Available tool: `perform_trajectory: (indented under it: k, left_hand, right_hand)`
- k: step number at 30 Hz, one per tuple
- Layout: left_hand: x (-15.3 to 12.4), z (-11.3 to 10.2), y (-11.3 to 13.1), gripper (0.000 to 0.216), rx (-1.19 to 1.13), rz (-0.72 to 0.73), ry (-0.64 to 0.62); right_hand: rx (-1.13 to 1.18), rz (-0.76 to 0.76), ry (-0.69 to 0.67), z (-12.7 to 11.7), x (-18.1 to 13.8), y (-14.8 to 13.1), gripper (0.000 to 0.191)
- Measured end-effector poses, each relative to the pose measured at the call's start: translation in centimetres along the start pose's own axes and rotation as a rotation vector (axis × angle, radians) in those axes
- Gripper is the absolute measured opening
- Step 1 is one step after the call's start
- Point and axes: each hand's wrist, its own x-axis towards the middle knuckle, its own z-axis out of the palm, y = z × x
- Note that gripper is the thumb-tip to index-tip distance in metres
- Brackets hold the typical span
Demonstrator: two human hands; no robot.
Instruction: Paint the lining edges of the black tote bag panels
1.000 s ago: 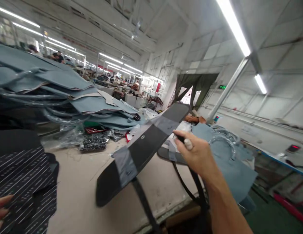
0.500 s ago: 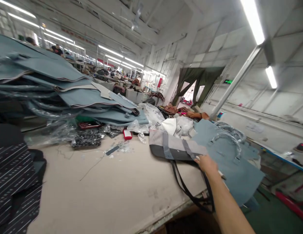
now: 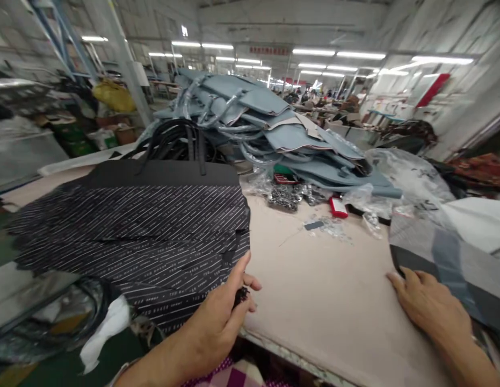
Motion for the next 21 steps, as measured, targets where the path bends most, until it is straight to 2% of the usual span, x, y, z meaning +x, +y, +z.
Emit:
perform_trajectory:
  k: [2,3,4,5,8,10,12,15,21]
  left_hand:
    - [-0.1,-0.5,-0.1,0.069,0.025,0.024,0.018]
    - [-0.1,-0.7,-0.2,0.07,0.034,0.036,0.026]
    - [-0.1,-0.8,-0.4,0.072,0.046,0.048,0.039]
    - [0.0,-0.9,-0.6,0.073,0.06,0.06,0.056]
    - [0.1,-1.0,-1.2,0.075,0.105,0.089,0.112]
    - [0.0,-1.1,-1.5,0.073,0.128,0.097,0.136]
    - [-0.2,-1.4,-1.7,0.071,0.144,0.104,0.142]
    - [-0.6,-1.8,-1.8,0.07,0.15,0.114,0.148]
    - [-1.2,-2.1,-2.8,0.072,0.13,0.096,0.175]
  right_hand:
    - [0.022,-0.007,0.051,-1.1,0.7,-2.6,0.055]
    - [0.106,-0.026,0.071,-2.2,0.7,-4.7,0.054]
    - [0.271,-0.013,0.114,-3.7,0.5,-7.3,0.05]
    - [0.482,-0.012,0.095,-5.3,-0.1,-10.3,0.045]
    - [1.013,-0.254,-0.105,-10.5,-2.8,-20.4,0.025]
    - [1.201,-0.4,-0.146,-12.9,-4.8,-26.1,0.019]
    - [1.294,-0.493,-0.154,-14.2,-6.2,-29.8,0.029]
    - [1.347,-0.535,-0.124,-14.3,-6.9,-32.2,0.033]
    - [1.285,-0.605,-0.083,-13.5,-6.6,-33.4,0.033]
